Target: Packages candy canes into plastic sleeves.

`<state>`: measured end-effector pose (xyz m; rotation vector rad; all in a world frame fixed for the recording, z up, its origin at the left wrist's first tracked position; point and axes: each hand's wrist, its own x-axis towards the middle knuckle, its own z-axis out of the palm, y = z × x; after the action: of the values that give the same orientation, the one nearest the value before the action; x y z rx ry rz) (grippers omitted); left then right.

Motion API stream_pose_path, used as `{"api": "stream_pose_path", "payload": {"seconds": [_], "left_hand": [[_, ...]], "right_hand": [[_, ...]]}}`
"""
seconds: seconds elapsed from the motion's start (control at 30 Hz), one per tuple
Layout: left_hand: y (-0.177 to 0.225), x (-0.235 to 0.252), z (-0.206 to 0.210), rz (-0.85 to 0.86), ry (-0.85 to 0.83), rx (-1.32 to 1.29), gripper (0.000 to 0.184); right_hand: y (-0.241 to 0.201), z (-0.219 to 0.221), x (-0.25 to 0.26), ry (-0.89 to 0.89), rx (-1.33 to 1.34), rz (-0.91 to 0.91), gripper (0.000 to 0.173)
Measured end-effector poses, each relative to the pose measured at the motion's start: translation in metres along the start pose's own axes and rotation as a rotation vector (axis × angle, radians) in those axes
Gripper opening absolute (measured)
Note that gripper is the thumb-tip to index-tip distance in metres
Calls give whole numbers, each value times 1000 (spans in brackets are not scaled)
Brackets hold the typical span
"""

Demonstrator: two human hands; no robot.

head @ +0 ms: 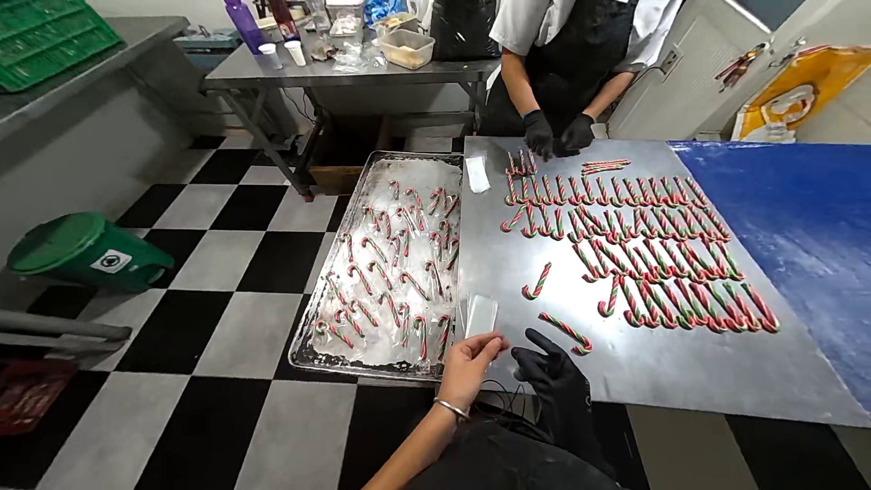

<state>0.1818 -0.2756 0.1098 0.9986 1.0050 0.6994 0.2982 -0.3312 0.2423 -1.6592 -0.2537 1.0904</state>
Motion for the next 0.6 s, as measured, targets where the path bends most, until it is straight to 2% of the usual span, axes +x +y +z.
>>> {"api": "stream_pose_path", "payload": {"seconds": [0.07,0.13,0.2,0.27,0.3,0.37,0.43,0.5,0.6], "left_hand": [[1,-3,3,-30,87,-14,15],[-2,4,2,-15,87,75,10],[-14,17,-6,48,-4,275,17],[-26,31,-17,100,-24,409,28],[-30,40,-24,105,11,461,35],[-40,64,-36,68,142,585,49],[-43,89,-36,-52,162,747,62],[-46,109,-34,-110,124,906,60],[-53,116,-40,-100,91,948,39]], "right_hand": [[31,-18,15,-246,-51,-62,43],[36,-21,22,-329,-232,43,44],[52,-26,32,-299,-352,94,34],[112,-51,74,-340,-246,-144,25],[123,-59,89,-340,-155,-196,24],[125,-67,106,-296,-4,-199,25],[122,-71,116,-246,57,-197,31],[120,-70,121,-222,64,-210,35],[122,-72,121,-183,56,-214,36]]}}
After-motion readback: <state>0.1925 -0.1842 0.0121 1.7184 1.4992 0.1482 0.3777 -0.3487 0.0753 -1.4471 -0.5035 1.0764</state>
